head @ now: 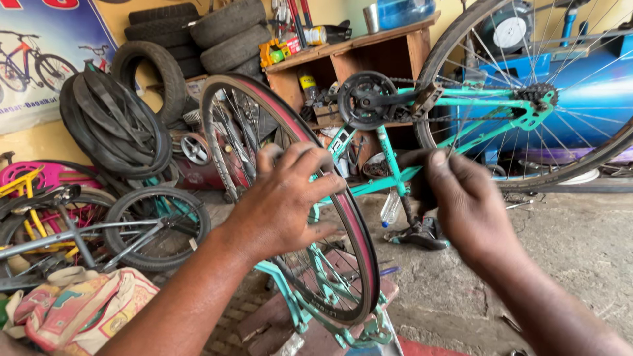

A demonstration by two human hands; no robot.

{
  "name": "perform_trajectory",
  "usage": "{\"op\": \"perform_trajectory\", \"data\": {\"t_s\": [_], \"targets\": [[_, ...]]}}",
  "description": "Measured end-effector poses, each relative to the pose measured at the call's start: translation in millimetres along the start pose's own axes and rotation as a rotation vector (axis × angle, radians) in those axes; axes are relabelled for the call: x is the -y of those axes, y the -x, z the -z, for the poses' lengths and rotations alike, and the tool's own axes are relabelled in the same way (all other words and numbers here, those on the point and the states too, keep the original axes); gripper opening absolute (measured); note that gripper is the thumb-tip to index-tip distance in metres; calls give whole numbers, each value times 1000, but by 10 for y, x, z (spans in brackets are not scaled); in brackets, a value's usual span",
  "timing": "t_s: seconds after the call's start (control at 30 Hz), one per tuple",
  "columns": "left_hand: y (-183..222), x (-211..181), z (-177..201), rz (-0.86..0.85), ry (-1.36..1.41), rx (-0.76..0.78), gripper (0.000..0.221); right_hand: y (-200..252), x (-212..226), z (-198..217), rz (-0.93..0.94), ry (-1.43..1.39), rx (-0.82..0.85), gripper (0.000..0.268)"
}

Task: The person is adjusting the spokes on a bicycle wheel rim using pliers and a tool. They rotate the wheel on a stand and tighten the spoke nipples by hand and with the tool.

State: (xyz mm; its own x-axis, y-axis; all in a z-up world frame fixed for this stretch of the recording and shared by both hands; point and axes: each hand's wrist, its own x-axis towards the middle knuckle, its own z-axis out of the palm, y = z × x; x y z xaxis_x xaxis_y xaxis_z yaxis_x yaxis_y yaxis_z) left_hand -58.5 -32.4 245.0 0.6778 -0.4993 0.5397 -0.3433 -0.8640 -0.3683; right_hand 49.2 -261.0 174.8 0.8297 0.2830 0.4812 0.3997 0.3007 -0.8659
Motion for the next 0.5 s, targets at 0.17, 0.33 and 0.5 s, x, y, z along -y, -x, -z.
{"op": "perform_trajectory", "data": {"t_s": [0.17, 0.33, 0.5], "targets": [[-52, 118, 47, -25, -100, -33, 55, -27, -122, -22, -39, 106, 18, 35], [-64, 183, 191, 27, -105, -12, 55, 76, -257, -116, -57, 314, 172, 25], [-71, 73, 73, -100, -108, 30, 46, 175, -290, -234, 85, 276, 210, 22]]}}
